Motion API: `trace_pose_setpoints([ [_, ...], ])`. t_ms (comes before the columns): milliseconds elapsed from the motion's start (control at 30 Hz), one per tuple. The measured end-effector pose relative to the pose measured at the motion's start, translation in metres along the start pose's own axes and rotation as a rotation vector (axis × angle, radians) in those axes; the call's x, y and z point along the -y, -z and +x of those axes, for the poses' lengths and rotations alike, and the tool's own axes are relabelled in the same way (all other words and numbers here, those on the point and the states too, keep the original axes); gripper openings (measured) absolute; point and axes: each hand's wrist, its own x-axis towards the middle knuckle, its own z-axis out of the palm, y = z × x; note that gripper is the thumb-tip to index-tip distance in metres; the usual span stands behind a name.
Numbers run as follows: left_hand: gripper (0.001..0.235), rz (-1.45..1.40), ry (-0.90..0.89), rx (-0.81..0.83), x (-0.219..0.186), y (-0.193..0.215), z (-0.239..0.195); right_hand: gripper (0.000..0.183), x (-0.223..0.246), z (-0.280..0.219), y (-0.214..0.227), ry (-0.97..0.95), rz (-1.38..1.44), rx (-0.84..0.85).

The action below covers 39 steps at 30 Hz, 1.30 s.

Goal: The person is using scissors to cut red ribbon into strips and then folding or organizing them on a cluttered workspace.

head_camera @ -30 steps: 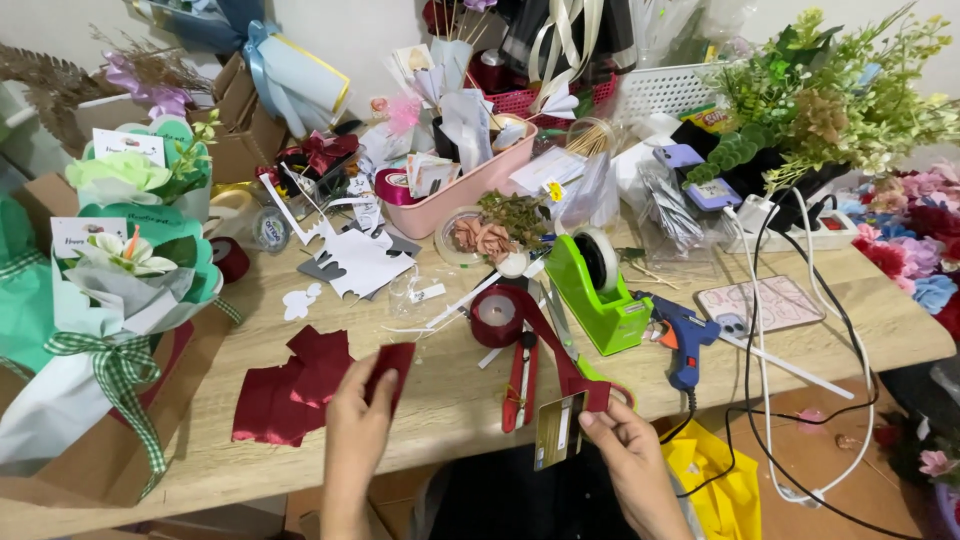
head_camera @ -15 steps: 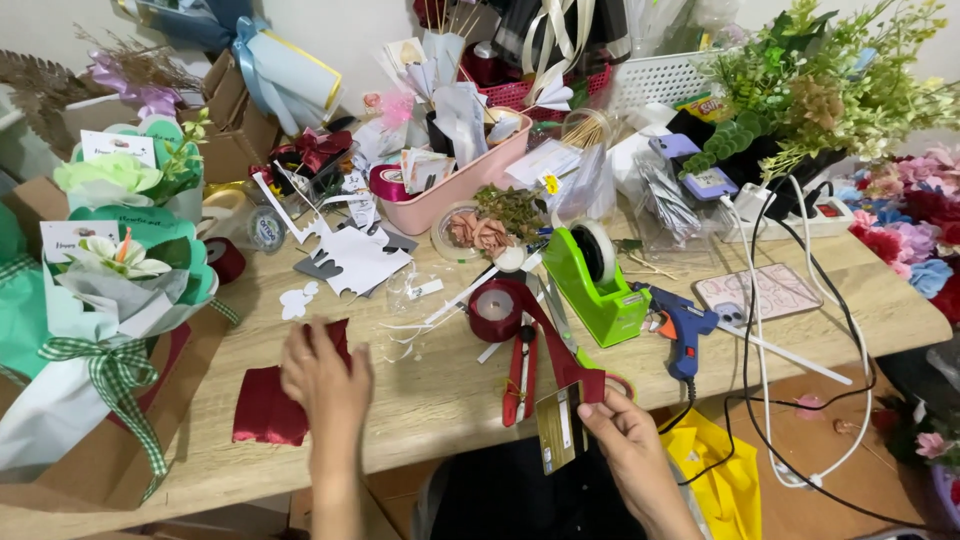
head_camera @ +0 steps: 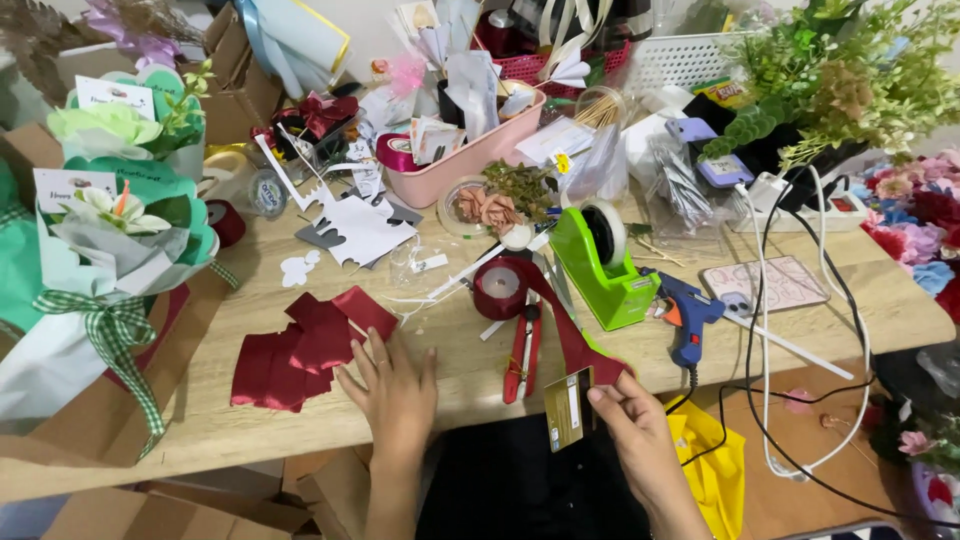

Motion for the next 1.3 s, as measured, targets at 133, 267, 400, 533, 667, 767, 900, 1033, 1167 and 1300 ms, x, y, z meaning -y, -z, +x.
trace_pose_setpoints([
  [133,0.068,-0.011,-0.025,-0.026,0.007,0.011,0.007,0.022,-0.009,0.000,-0.003,-0.016,0.016,0.013],
  [267,0.065,-0.138,-0.035,-0.108,-0.011,0.035,0.004,0.014,0.006,0.004,-0.007,-0.015,-0.064,0.027],
  [400,0.062,-0.202,-0.105,-0.156,-0.032,0.033,-0.020,0.018,0.051,0.030,-0.016,0.003,-0.200,0.024],
  [533,0.053,-0.582,-0.167,-0.138,-0.048,0.041,-0.043,0.024,0.100,0.064,-0.046,-0.023,-0.453,0.019],
  [667,0.045,-0.982,-0.090,0.014,-0.054,0.055,-0.052,0.017,0.095,0.097,-0.069,0.065,-0.378,0.186],
  [767,0.034,-1.275,-0.051,0.077,-0.050,0.041,-0.050,0.029,0.059,0.109,-0.078,0.251,-0.293,0.446],
  [900,0.027,-1.301,-0.028,-0.025,-0.042,0.036,-0.050,0.008,0.076,0.059,-0.075,0.176,-0.278,0.912],
  [1033,0.031,-1.369,0.032,-0.046,-0.037,0.030,-0.057,0.012,0.104,0.022,-0.055,0.318,-0.447,1.211],
  [1167,0.029,-1.326,-0.236,0.307,-0.050,0.032,-0.069,0.014,0.077,0.011,-0.007,0.101,-0.292,0.871],
  [1300,0.021,-0.991,-0.361,0.688,-0.068,0.063,-0.080,0.016,0.027,0.007,0.028,0.261,-0.229,0.355],
])
